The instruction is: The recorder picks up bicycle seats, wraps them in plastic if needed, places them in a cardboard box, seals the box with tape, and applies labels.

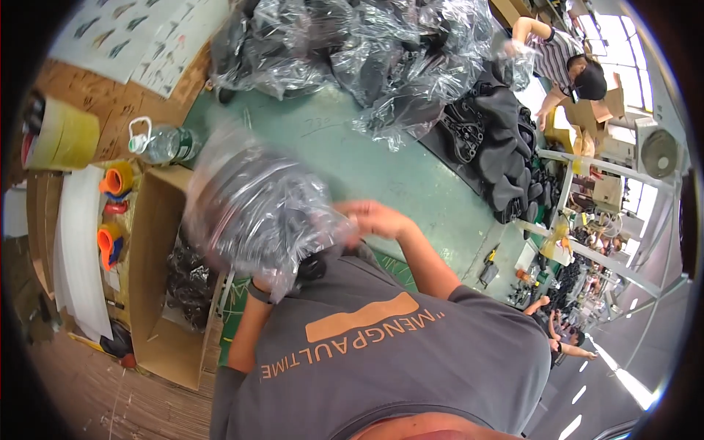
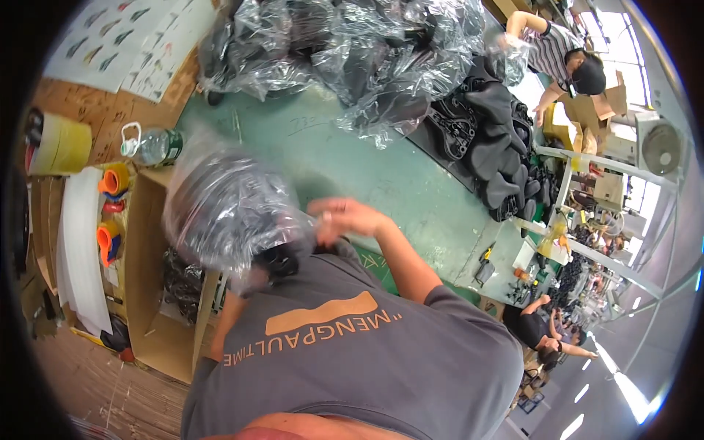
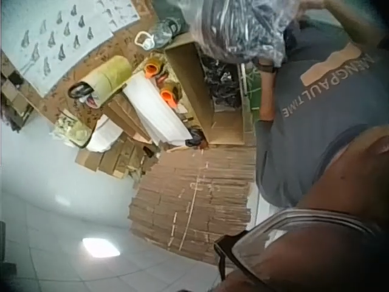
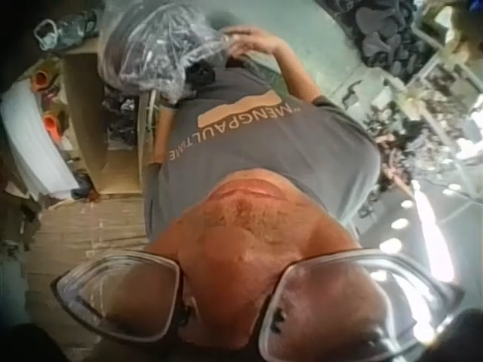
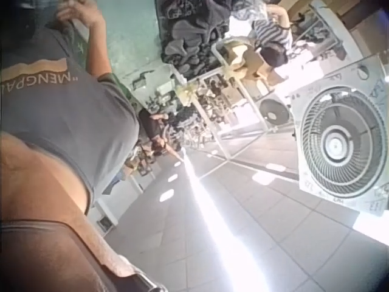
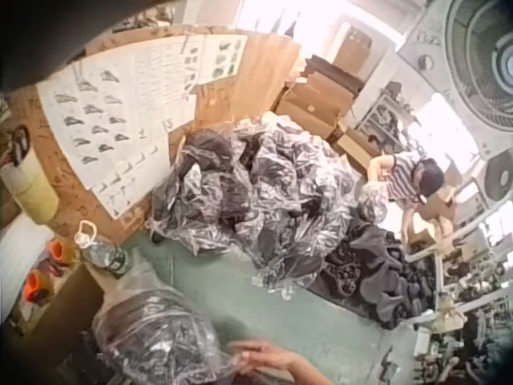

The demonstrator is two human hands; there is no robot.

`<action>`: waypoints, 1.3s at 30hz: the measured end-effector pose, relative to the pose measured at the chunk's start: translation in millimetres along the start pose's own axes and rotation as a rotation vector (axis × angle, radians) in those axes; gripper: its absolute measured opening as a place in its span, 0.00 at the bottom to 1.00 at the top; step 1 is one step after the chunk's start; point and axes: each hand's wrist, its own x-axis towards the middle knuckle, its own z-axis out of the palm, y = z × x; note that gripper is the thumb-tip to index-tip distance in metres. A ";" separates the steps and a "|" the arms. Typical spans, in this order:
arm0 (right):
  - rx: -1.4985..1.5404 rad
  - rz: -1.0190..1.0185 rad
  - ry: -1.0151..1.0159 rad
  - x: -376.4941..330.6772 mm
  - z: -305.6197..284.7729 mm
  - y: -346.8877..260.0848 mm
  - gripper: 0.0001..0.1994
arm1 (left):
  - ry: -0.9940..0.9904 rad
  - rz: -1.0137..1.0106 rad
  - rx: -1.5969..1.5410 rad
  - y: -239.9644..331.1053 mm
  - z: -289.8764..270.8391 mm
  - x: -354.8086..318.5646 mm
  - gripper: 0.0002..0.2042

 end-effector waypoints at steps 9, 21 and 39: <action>0.132 -0.519 1.683 126.4 -275.1 -120.4 0.75 | 0.601 -0.265 0.038 109.4 32.3 101.4 0.51; -1.326 0.033 1.184 0.5 -205.3 25.0 0.65 | 0.156 -0.633 0.381 2.6 70.7 110.9 0.34; -1.978 -0.484 -0.158 257.6 378.1 37.0 0.33 | 1.135 -0.608 -0.462 -149.8 -198.7 -336.9 0.31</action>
